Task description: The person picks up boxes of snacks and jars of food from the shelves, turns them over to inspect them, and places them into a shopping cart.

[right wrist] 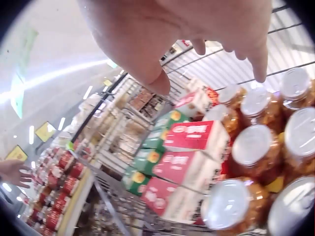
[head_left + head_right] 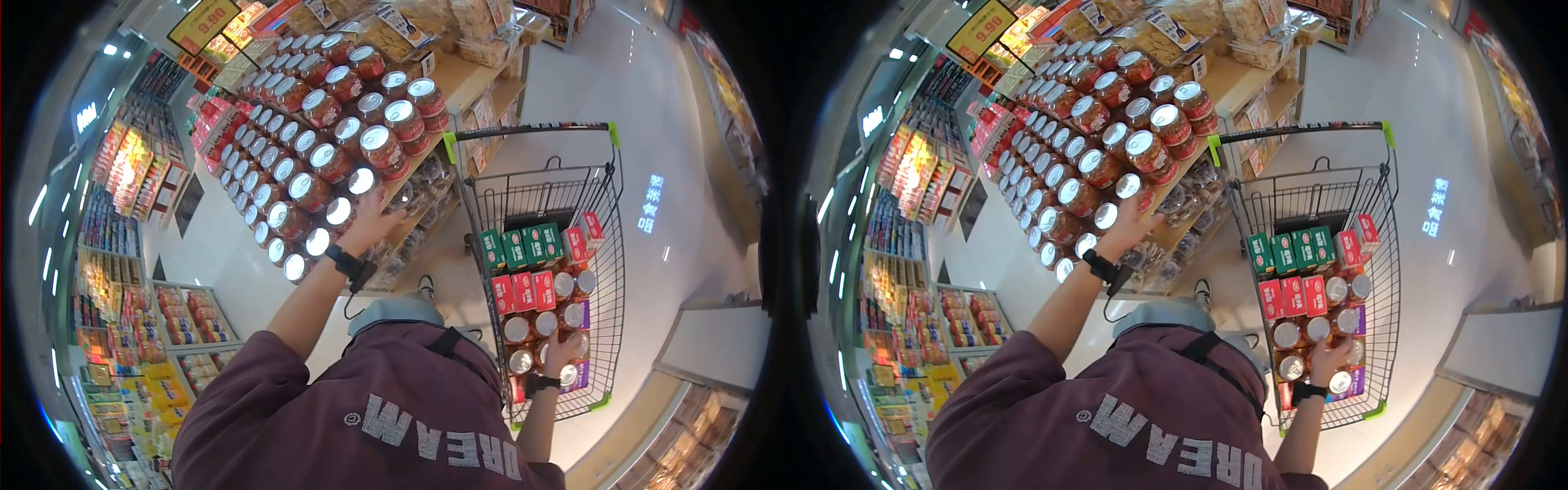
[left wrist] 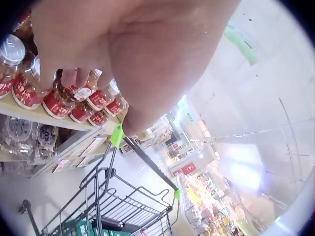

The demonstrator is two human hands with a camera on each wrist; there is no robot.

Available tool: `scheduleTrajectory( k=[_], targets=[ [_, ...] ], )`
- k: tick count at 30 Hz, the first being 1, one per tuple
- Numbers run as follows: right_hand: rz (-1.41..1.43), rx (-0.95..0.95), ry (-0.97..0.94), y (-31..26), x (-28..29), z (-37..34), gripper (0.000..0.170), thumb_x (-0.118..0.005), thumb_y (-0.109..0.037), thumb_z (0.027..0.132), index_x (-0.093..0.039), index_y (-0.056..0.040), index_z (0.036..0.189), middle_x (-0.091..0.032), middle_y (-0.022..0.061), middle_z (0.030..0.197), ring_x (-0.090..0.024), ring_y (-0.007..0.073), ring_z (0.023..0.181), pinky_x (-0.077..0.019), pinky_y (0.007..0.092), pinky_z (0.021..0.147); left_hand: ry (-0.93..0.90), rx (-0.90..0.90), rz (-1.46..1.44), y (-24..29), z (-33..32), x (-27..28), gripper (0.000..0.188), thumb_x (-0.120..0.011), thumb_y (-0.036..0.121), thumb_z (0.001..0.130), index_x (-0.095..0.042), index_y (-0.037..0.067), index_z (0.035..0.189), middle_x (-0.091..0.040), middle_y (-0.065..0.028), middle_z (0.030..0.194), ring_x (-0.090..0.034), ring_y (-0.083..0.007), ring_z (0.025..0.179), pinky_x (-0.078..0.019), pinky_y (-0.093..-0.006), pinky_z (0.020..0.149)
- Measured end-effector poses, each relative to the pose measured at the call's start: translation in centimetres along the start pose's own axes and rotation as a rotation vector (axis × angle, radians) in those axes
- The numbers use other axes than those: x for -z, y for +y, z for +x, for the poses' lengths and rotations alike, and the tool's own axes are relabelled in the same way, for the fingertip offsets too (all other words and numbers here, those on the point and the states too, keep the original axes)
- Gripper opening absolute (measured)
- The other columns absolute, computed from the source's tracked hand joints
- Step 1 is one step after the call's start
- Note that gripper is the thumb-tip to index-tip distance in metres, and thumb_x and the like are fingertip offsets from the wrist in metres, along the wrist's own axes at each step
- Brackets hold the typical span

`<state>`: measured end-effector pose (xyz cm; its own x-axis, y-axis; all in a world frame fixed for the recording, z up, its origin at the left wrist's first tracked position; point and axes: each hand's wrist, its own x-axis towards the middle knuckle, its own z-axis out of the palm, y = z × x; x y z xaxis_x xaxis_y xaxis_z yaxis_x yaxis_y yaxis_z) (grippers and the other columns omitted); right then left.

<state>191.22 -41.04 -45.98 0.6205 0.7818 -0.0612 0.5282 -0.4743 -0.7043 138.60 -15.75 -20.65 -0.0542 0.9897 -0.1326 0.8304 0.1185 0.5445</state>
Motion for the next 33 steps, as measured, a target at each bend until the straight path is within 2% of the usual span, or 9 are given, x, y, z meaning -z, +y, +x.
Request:
scheduleTrajectory(
  k=[2,4,10,15,20,24,28,30,33],
  targets=[
    [0.068,0.056,-0.053,-6.3,0.4,-0.6,0.080,-0.081,-0.022,0.089,-0.040,0.0038,0.152,-0.047,0.0288,0.151,-0.041,0.0478,0.143,-0.0360,0.0544,0.119,0.258,-0.061,0.126,-2.1,3.2,0.1,0.095,-0.085,0.051,0.085,-0.044,-0.004,0.151,-0.052,-0.0319,0.144,-0.050,-0.0461,0.137,-0.0411,-0.0524,0.115],
    [0.221,0.111,-0.123,-9.1,-0.7,-0.8,0.078,-0.079,-0.017,0.092,-0.036,0.0034,0.155,-0.041,0.0254,0.156,-0.041,0.0381,0.147,-0.0401,0.0486,0.119,0.282,0.073,0.062,-2.3,6.1,1.1,0.110,-0.086,0.056,0.082,-0.033,-0.005,0.157,-0.038,-0.0348,0.153,-0.039,-0.0516,0.140,-0.0375,-0.0555,0.116],
    [0.592,-0.012,-0.236,-20.5,1.3,-2.4,0.064,-0.070,-0.007,0.099,-0.038,-0.0030,0.154,-0.040,0.0172,0.154,-0.044,0.0303,0.140,-0.0510,0.0447,0.108,0.404,0.117,0.032,-6.1,15.8,0.4,0.126,-0.091,0.058,0.075,-0.025,-0.005,0.161,-0.036,-0.0355,0.154,-0.035,-0.0532,0.142,-0.0372,-0.0583,0.117],
    [0.519,-0.028,-0.174,-24.3,1.1,-2.3,0.061,-0.070,-0.008,0.099,-0.040,-0.0018,0.152,-0.046,0.0154,0.149,-0.047,0.0286,0.137,-0.0510,0.0449,0.107,0.451,-0.009,0.067,-5.4,17.0,1.4,0.101,-0.093,0.053,0.071,-0.051,-0.005,0.143,-0.054,-0.0269,0.136,-0.047,-0.0456,0.133,-0.0464,-0.0536,0.110],
    [0.495,-0.033,-0.218,-29.4,0.1,-2.4,0.055,-0.068,-0.007,0.101,-0.043,-0.0002,0.150,-0.047,0.0151,0.149,-0.051,0.0269,0.135,-0.0521,0.0411,0.106,0.435,-0.084,0.042,-6.3,16.6,2.8,0.092,-0.094,0.048,0.070,-0.053,-0.006,0.133,-0.055,-0.0261,0.134,-0.050,-0.0431,0.130,-0.0456,-0.0510,0.110],
    [0.511,-0.018,-0.334,-35.5,-0.7,-1.1,0.057,-0.070,-0.007,0.100,-0.044,-0.0003,0.150,-0.048,0.0143,0.149,-0.054,0.0260,0.133,-0.0530,0.0406,0.105,0.305,-0.225,-0.231,-3.1,14.2,7.8,0.091,-0.095,0.036,0.070,-0.049,-0.004,0.137,-0.056,-0.0229,0.135,-0.056,-0.0387,0.128,-0.0471,-0.0462,0.110],
    [0.396,0.359,-0.512,-44.2,-1.1,0.4,0.088,-0.089,-0.009,0.082,-0.041,-0.0038,0.155,-0.046,0.0134,0.153,-0.053,0.0282,0.137,-0.0499,0.0433,0.112,0.069,-0.594,-0.346,1.0,12.9,12.3,0.093,-0.098,0.029,0.065,-0.050,0.001,0.140,-0.055,-0.0166,0.138,-0.056,-0.0339,0.132,-0.0455,-0.0426,0.113],
    [0.432,0.473,-0.612,-50.2,-1.0,0.9,0.112,-0.098,-0.014,0.070,-0.033,-0.0052,0.161,-0.043,0.0145,0.157,-0.048,0.0316,0.144,-0.0419,0.0476,0.120,-0.259,-0.761,-0.565,3.6,12.6,13.8,0.094,-0.099,0.033,0.064,-0.052,0.003,0.140,-0.055,-0.0158,0.141,-0.055,-0.0320,0.135,-0.0431,-0.0426,0.115],
    [0.668,0.363,-0.931,-54.9,-2.6,1.5,0.128,-0.103,-0.023,0.063,-0.027,-0.0042,0.165,-0.040,0.0141,0.162,-0.041,0.0280,0.150,-0.0337,0.0446,0.124,-0.470,-0.942,-0.666,6.8,12.1,14.2,0.097,-0.097,0.049,0.065,-0.056,0.005,0.141,-0.057,-0.0144,0.144,-0.054,-0.0316,0.138,-0.0390,-0.0448,0.118]
  ],
)
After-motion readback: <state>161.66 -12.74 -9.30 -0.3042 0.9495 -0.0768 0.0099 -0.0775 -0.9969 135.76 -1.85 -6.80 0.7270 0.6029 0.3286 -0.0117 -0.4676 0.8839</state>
